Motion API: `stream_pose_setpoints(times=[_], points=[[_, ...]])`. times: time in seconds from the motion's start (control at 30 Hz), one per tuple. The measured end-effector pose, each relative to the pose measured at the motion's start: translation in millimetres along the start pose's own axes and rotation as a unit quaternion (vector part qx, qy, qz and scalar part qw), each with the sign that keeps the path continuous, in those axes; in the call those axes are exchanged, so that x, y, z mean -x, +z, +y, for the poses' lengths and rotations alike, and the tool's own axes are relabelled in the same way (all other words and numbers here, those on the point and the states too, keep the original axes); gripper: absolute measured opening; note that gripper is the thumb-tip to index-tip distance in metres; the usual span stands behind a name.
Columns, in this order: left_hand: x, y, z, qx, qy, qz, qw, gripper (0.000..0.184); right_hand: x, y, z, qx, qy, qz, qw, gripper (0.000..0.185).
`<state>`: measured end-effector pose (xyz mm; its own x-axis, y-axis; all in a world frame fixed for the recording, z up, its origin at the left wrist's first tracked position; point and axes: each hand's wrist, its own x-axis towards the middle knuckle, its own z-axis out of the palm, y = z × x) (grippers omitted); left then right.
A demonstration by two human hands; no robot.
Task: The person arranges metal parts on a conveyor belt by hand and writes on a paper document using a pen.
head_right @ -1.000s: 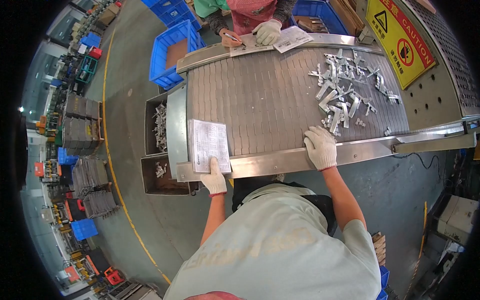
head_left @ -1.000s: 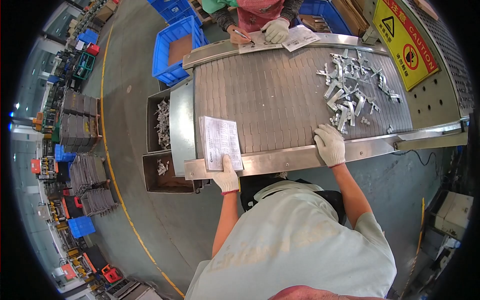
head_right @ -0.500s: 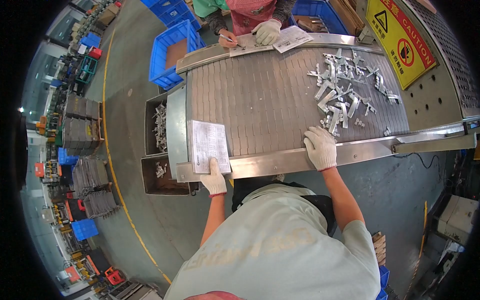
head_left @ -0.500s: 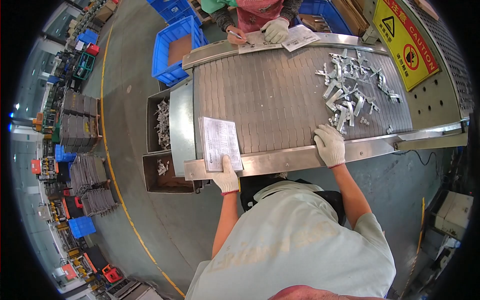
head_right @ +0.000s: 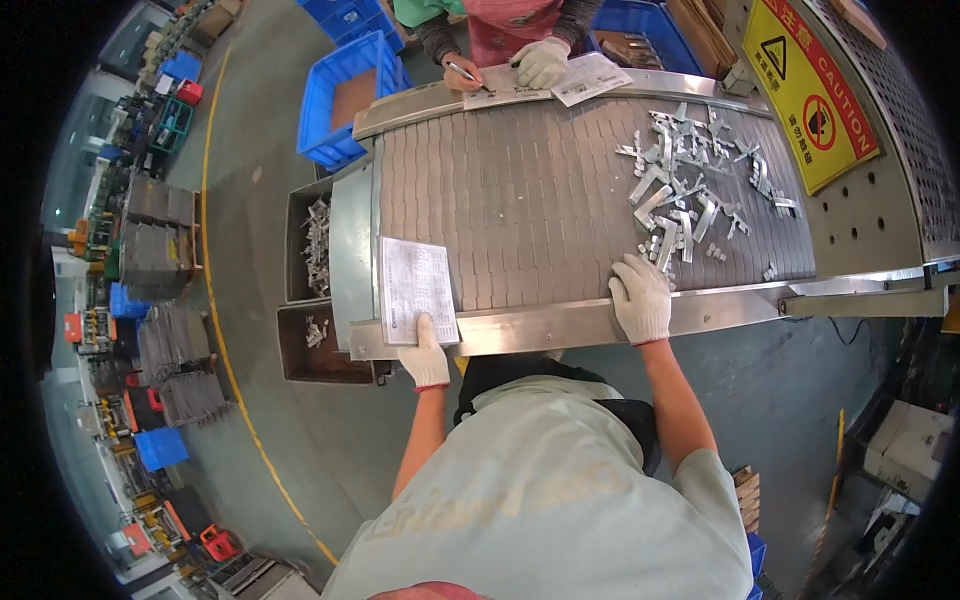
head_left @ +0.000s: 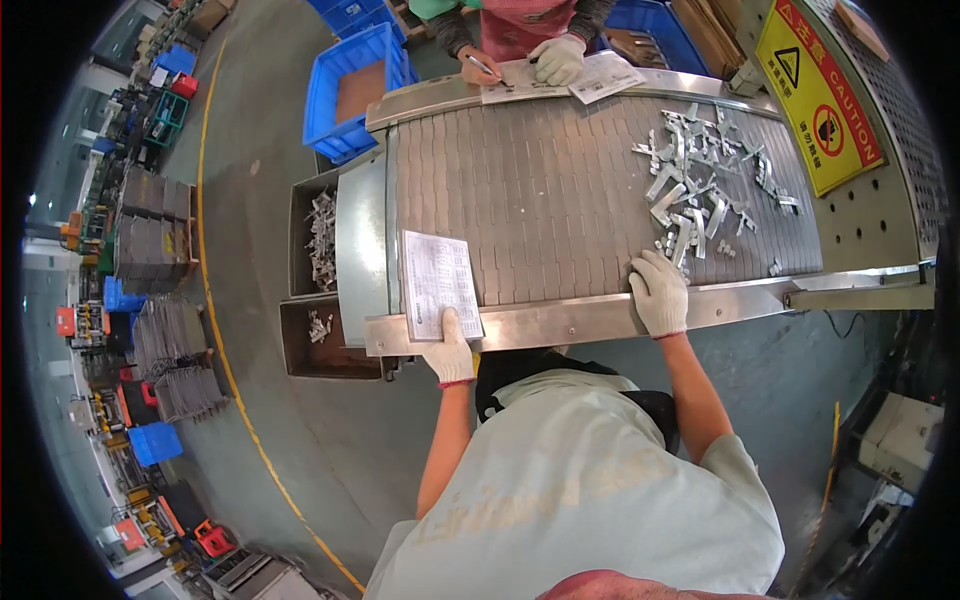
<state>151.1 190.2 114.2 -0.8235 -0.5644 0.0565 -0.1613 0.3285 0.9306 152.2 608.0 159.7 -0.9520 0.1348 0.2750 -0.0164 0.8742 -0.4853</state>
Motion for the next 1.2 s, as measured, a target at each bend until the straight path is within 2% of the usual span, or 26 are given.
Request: stream_pose_setpoints(times=[0.07,0.17,0.27,0.37,0.47,0.5,0.53,0.57,0.63,0.73,0.77,0.87,0.9,1.03,1.13,1.2], points=[[-0.2,-1.5,3.5,-0.012,-0.025,-0.006,1.000,0.057,-0.4,2.0,-1.1,0.028,0.030,0.004,0.999,0.027],[0.9,-2.5,10.0,0.038,-0.057,-0.025,0.997,0.058,-2.8,8.2,-1.6,0.099,0.095,0.014,0.990,0.038],[-2.2,-8.3,14.5,0.014,-0.055,-0.055,0.997,0.063,-4.5,13.7,-1.4,0.146,0.131,0.024,0.980,0.041],[-9.2,-18.7,49.0,0.041,-0.102,-0.123,0.986,0.068,-4.2,7.4,-1.6,0.104,0.122,0.024,0.987,0.039],[-21.7,-26.9,42.3,0.074,-0.124,-0.151,0.978,0.065,12.7,7.7,12.7,0.035,0.095,0.073,0.992,0.036],[-27.7,-21.6,-6.6,0.167,-0.166,-0.164,0.958,0.061,20.1,5.0,16.0,0.027,0.097,0.081,0.992,0.036],[-32.0,-25.0,-4.1,0.210,-0.198,-0.162,0.944,0.060,27.6,0.2,16.7,0.020,0.097,0.088,0.991,0.036],[-34.9,-29.5,6.4,0.253,-0.230,-0.160,0.926,0.058,35.7,-8.3,11.2,0.030,0.137,0.086,0.986,0.040],[-38.0,-37.5,24.3,0.318,-0.297,-0.141,0.889,0.055,55.5,-14.2,15.3,0.085,0.209,0.137,0.965,0.045],[-46.7,-58.1,19.3,0.398,-0.327,-0.152,0.843,0.053,79.6,-21.8,24.4,0.159,0.362,0.190,0.899,0.057],[-49.7,-68.7,12.6,0.408,-0.333,-0.162,0.835,0.053,81.6,-29.5,26.6,0.172,0.423,0.154,0.876,0.074],[-56.6,-100.1,17.2,0.406,-0.369,-0.212,0.809,0.056,80.0,-34.4,47.9,0.057,0.542,0.214,0.811,0.082],[-61.5,-109.6,19.7,0.381,-0.374,-0.232,0.813,0.060,75.6,-32.4,54.4,0.014,0.547,0.245,0.800,0.087],[-69.2,-109.8,15.7,0.331,-0.323,-0.196,0.865,0.062,47.5,-28.1,74.5,0.062,0.626,0.232,0.742,0.097],[-72.8,-111.1,25.6,0.326,-0.320,-0.217,0.863,0.061,10.0,-15.1,62.2,0.131,0.665,0.234,0.697,0.100],[-72.8,-112.5,15.9,0.326,-0.329,-0.207,0.862,0.062,-9.9,-23.1,35.9,0.139,0.690,0.188,0.685,0.098]])
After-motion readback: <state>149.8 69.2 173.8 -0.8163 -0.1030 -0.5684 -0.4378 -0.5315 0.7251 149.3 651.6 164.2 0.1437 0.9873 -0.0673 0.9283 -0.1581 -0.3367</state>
